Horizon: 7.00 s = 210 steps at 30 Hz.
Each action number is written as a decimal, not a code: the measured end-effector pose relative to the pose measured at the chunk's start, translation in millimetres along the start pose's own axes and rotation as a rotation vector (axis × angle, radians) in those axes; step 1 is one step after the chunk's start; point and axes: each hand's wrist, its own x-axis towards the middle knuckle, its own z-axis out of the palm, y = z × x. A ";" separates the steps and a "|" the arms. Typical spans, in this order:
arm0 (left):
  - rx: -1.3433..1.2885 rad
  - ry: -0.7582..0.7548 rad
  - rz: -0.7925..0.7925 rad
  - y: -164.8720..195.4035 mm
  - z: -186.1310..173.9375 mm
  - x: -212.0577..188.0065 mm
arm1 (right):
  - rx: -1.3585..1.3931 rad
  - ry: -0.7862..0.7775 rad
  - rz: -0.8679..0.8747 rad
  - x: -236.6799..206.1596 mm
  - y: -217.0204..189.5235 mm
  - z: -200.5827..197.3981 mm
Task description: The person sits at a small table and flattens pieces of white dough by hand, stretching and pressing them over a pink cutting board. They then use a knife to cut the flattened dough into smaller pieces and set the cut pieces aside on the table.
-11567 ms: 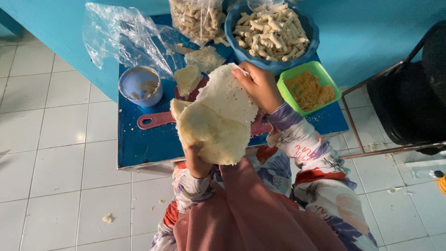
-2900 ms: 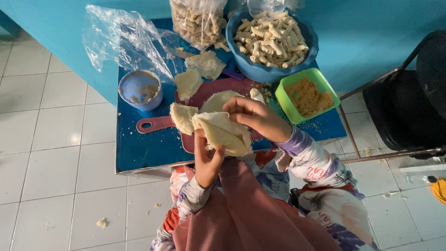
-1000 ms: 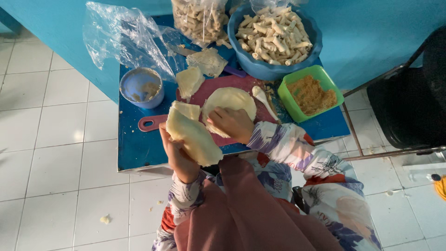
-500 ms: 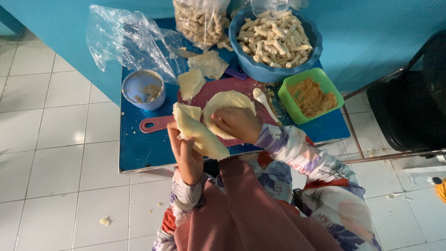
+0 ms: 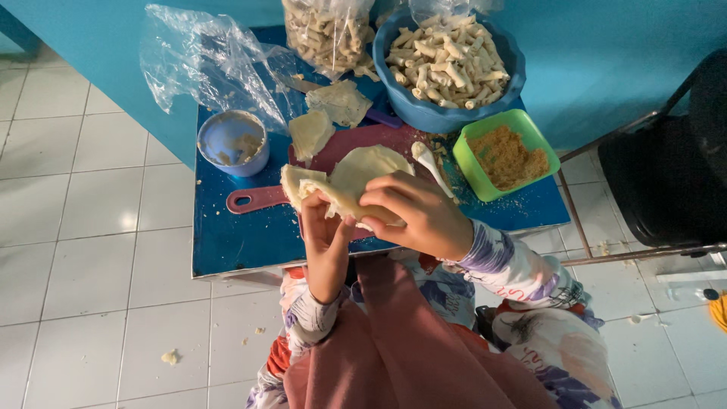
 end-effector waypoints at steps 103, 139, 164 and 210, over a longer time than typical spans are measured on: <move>-0.277 0.436 -0.041 32.5 -20.7 5.4 | -0.488 -0.148 0.193 -22.5 82.3 129.7; -0.019 0.071 0.001 4.0 3.9 -3.3 | 0.410 -0.125 0.210 2.8 16.2 1.7; -0.091 0.124 -0.073 -5.4 4.5 -1.4 | 1.078 -0.068 0.796 -7.9 69.2 32.4; -0.394 0.360 -0.073 51.2 -23.4 13.7 | -0.394 0.047 -0.030 -16.2 97.4 77.1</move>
